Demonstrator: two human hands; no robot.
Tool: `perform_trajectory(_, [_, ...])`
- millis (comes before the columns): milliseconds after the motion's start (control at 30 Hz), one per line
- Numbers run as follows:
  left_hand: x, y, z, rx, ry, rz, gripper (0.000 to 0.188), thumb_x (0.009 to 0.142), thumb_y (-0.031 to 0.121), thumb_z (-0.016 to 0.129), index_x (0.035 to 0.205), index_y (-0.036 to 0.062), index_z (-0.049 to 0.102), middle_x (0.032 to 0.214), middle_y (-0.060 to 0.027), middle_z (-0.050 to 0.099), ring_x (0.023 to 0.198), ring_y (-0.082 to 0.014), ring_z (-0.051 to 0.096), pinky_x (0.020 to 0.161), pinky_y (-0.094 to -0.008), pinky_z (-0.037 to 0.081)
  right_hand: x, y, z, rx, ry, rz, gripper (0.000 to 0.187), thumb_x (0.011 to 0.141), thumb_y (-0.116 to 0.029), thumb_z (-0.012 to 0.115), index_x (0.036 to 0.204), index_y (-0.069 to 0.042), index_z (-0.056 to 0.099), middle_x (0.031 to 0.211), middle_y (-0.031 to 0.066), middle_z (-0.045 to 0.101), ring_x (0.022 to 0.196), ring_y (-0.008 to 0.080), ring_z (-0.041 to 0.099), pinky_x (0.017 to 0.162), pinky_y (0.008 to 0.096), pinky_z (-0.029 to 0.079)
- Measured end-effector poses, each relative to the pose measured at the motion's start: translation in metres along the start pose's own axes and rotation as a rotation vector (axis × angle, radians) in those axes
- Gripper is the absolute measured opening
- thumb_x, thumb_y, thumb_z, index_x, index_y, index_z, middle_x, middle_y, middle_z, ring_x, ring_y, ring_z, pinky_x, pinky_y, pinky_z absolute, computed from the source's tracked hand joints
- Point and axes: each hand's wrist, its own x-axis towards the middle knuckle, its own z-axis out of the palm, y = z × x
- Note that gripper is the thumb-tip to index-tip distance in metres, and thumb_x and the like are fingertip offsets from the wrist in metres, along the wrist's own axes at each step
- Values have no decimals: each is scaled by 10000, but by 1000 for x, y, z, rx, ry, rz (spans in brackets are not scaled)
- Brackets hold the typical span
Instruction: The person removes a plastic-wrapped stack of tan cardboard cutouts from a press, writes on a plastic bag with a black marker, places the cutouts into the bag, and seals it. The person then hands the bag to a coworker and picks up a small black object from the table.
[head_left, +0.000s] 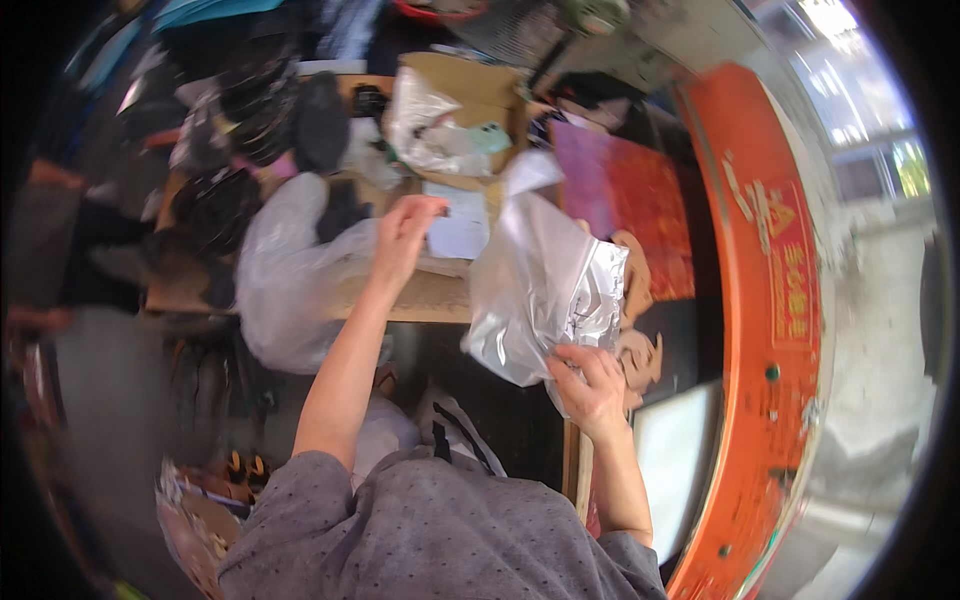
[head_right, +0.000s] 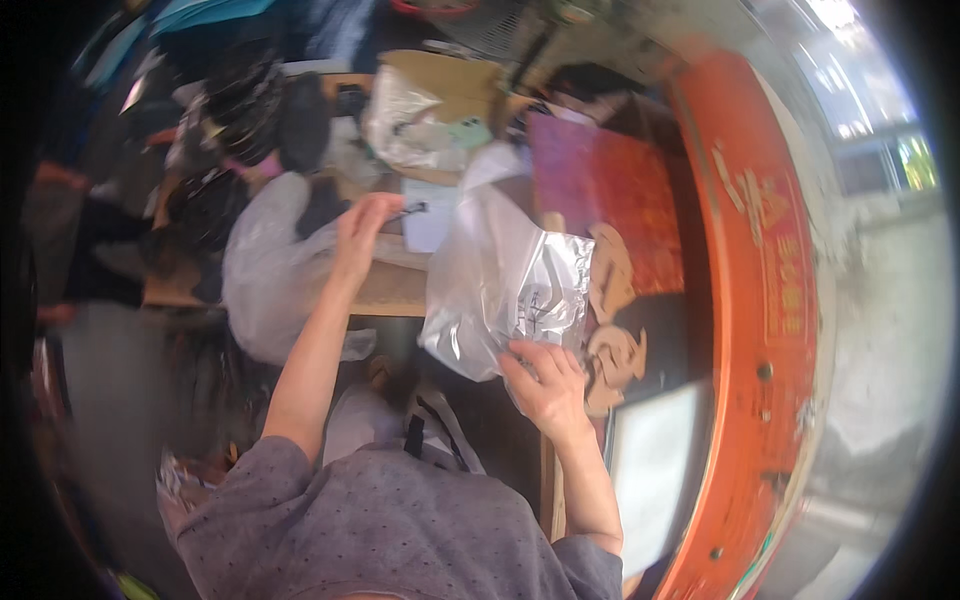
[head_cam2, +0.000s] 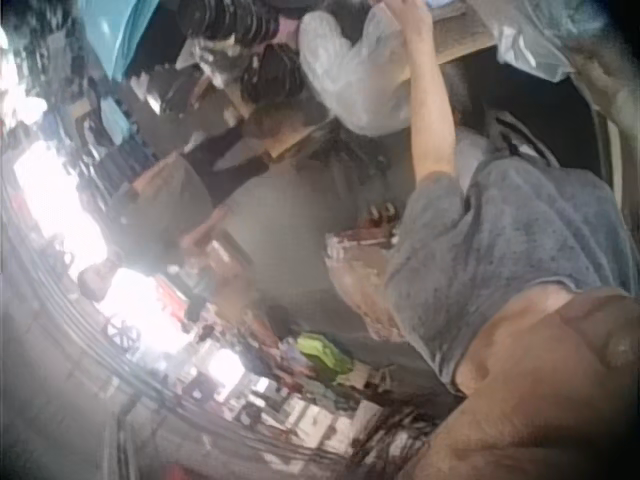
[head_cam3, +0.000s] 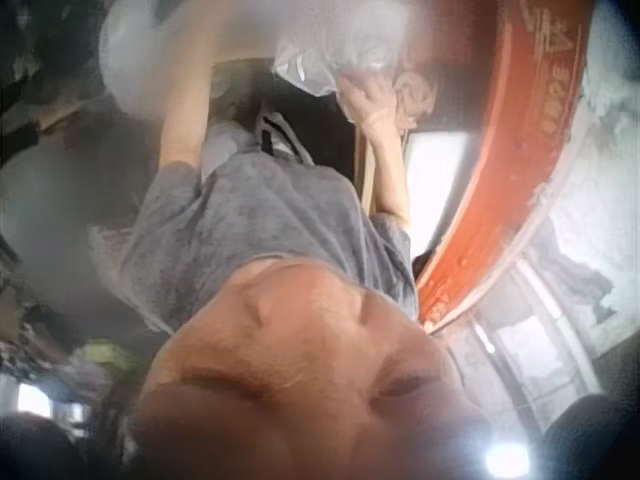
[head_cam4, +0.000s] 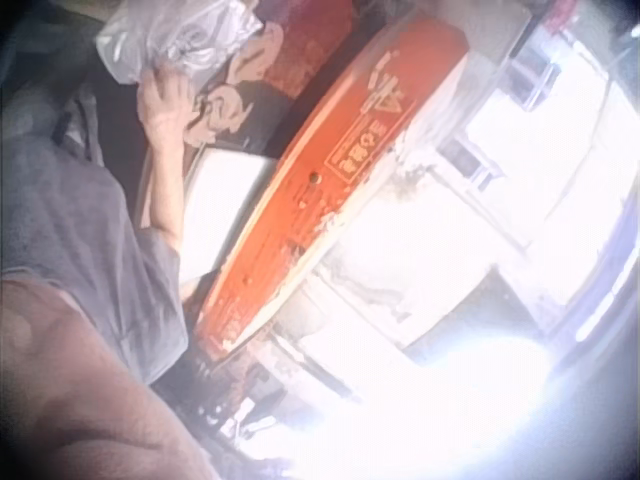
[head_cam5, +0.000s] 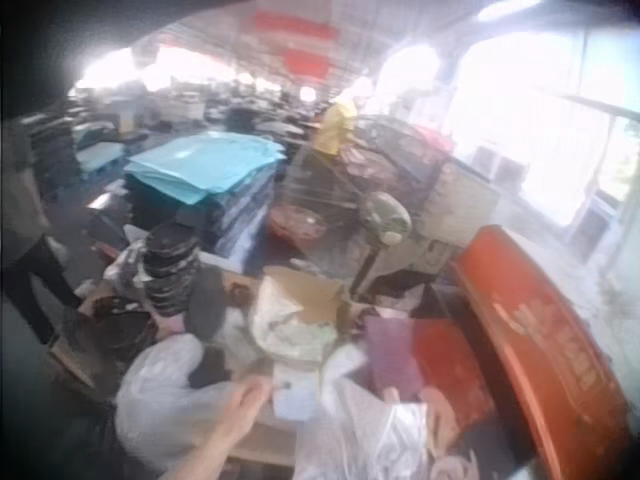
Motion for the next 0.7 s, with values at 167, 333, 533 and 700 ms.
perform_trajectory(167, [-41,36,-23,26,-265,-440,332,905,357,593,1048,63,650,880,8,617,766,-68,530,673,-216,426,40,8,7,152,81,-253,323,595,29,664,894,-91,673,1015,84,614,895,276,603,715,365,505])
perform_trajectory(333, [-118,47,-35,-354,150,-528,355,894,324,620,1090,28,637,889,14,629,735,-68,542,669,-201,430,73,16,36,323,105,-362,333,592,96,640,897,-34,658,1060,138,591,949,327,587,772,395,496])
perform_trajectory(533, [-175,90,-65,-256,311,-291,214,864,156,654,1032,23,658,952,-19,659,884,-99,606,778,-235,470,97,-6,69,388,-85,-492,395,660,38,631,1045,-52,642,1144,158,595,977,323,603,813,381,507])
perform_trajectory(700, [-196,131,-85,132,272,-244,202,787,156,730,940,43,662,893,-11,661,819,-98,604,717,-256,482,119,-52,61,1121,35,255,215,856,-110,603,1031,16,597,991,91,651,794,164,623,743,310,498])
